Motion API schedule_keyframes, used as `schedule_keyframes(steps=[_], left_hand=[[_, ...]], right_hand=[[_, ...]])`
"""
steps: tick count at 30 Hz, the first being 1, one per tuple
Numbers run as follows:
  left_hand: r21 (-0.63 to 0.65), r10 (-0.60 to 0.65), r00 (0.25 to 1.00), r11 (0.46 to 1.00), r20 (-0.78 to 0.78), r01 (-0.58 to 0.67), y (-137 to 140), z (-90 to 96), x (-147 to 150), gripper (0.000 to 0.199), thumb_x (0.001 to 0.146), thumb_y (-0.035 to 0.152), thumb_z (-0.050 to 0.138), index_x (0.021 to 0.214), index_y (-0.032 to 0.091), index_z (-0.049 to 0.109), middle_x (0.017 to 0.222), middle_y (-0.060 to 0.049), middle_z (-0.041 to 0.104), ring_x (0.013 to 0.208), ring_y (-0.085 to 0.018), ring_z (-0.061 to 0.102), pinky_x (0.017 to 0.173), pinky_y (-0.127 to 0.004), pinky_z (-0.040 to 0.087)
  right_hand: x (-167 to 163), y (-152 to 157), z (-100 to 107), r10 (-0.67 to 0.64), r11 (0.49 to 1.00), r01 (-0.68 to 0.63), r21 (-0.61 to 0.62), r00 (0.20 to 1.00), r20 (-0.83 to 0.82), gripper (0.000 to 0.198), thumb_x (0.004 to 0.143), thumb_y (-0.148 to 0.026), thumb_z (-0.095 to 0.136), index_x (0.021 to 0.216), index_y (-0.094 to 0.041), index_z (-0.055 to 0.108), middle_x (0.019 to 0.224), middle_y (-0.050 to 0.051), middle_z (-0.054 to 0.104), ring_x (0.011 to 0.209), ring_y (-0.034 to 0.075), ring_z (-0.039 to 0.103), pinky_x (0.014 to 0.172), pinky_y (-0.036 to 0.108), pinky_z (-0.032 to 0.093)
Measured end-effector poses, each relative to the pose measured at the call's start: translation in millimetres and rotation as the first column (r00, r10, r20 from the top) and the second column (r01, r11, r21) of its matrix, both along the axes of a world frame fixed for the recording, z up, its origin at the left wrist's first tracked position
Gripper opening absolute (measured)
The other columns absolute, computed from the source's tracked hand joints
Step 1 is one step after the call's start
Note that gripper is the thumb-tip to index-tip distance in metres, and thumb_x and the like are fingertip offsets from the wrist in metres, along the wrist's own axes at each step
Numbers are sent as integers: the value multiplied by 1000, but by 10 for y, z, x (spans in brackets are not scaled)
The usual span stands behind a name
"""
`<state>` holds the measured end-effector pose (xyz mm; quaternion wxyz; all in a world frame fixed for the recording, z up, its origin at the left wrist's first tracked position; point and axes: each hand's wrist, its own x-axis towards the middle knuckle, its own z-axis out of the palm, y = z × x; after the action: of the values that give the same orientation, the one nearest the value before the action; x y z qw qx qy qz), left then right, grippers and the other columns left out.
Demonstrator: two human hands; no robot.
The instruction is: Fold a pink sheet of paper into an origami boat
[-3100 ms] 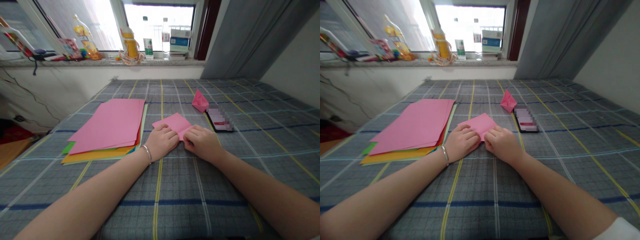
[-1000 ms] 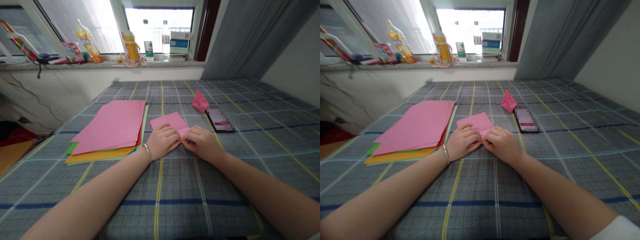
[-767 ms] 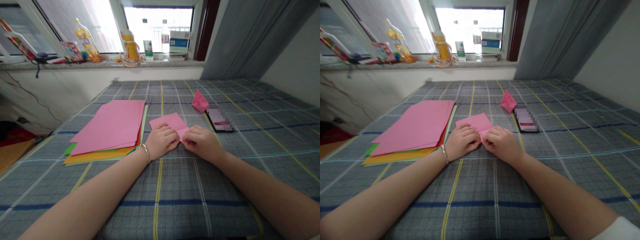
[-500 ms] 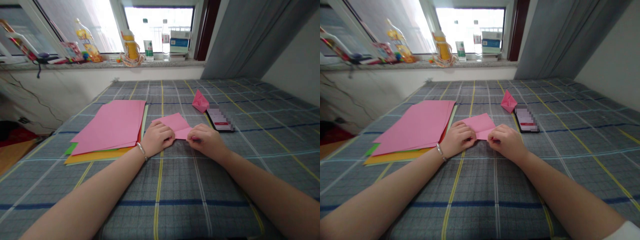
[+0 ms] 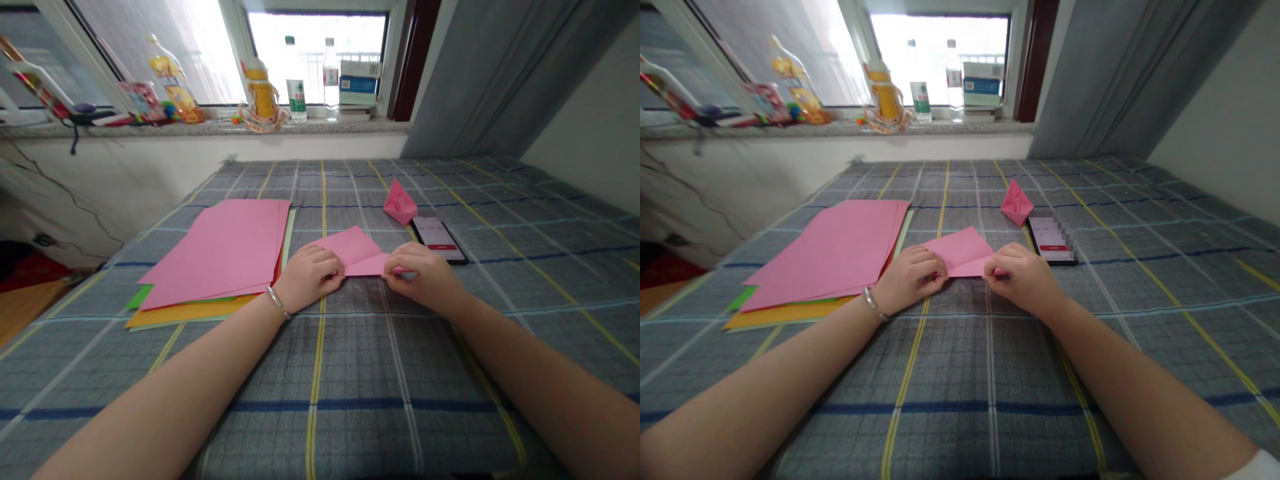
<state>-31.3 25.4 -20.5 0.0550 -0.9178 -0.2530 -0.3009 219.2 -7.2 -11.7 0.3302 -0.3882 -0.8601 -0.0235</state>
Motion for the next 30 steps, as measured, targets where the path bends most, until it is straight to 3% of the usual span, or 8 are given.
schedule_keyframes(steps=[16,30], left_hand=[[-33,34,998,999,-46,-35,25,38,-111,13,86,19,53,77,18,62,84,-3,67,82,-15,56,80,-31,43],[-145,-56,998,988,-40,50,3,42,-120,10,86,19,51,82,16,60,96,-7,63,93,-17,58,85,-31,46]], right_hand=[[191,70,39,62,997,-64,-51,997,-41,11,73,-12,60,69,-22,59,75,0,65,77,17,59,76,30,46],[187,47,50,79,993,-83,-89,996,-52,11,73,-11,59,69,-22,59,73,0,65,75,17,58,73,30,45]])
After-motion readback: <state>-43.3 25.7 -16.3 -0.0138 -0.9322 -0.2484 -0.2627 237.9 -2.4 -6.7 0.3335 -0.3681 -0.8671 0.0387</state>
